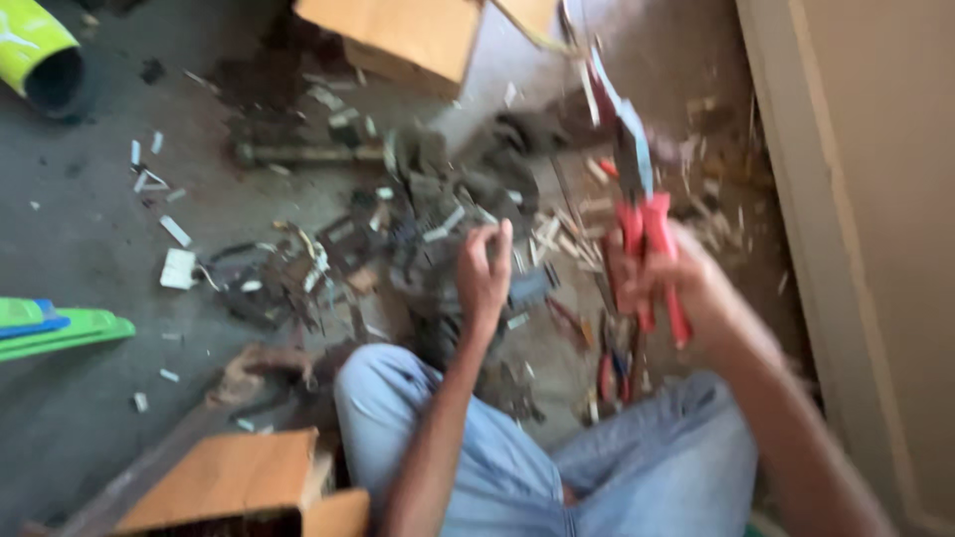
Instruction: The person sits on the floor of a cluttered workshop and uses red-handled pliers to pull and strip copper windings out of disassembled electric motor parts, dropping the extracted copper into a cardboard box beside them while other scrap metal parts lie scattered around.
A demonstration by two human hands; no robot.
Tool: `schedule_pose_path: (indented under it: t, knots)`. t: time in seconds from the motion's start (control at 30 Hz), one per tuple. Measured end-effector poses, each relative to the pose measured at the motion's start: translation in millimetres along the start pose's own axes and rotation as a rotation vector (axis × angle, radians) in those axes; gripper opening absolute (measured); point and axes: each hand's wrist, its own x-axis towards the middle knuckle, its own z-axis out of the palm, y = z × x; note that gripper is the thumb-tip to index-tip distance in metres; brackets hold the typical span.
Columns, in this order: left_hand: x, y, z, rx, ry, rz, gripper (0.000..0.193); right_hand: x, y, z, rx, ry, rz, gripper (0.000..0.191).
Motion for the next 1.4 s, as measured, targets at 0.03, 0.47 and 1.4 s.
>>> schedule_pose_path:
  t: [0.03, 0.47, 1.4]
  knots:
    - [6, -1, -1, -0.044, 0.03, 0.014, 0.04, 29, -24, 7, -0.144, 0.024, -0.032, 0.051]
    - [43, 3, -2, -0.159, -0.16, -0.155, 0.047, 339, -228, 86, -0.543, -0.442, 0.144, 0.053]
    - [-19, -47, 39, 0.81, -0.314, 0.203, 0.033, -67, 153, -14, 0.396, 0.038, 0.313, 0.085]
